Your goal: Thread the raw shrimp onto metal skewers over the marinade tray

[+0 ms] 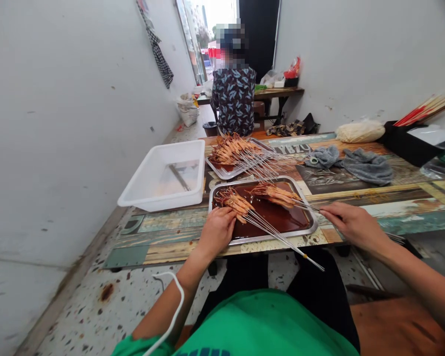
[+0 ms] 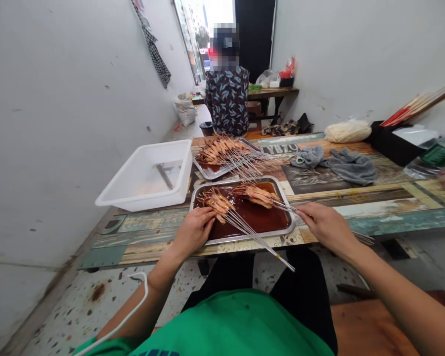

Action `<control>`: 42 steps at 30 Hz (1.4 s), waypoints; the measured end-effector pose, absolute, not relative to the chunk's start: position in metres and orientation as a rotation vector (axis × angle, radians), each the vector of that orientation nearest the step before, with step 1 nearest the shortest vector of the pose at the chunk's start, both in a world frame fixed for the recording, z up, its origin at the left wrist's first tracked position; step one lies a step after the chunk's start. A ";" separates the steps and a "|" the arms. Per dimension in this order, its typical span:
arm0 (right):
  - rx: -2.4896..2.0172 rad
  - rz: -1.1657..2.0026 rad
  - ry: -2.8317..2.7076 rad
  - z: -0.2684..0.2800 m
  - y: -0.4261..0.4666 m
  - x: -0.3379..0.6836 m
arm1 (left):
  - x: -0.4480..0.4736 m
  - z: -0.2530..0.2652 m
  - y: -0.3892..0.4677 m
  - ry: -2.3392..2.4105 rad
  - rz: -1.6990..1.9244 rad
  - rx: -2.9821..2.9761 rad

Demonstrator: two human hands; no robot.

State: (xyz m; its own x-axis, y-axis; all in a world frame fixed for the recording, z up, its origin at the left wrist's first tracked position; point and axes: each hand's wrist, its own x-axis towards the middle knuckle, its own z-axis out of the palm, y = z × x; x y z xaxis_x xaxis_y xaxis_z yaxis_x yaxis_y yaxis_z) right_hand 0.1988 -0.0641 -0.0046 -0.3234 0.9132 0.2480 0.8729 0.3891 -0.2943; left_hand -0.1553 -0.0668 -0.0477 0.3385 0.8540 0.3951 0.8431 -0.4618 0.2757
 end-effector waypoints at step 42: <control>-1.515 -0.426 -2.332 -0.004 -0.099 0.169 | -0.155 -0.045 -0.069 1.569 0.823 2.514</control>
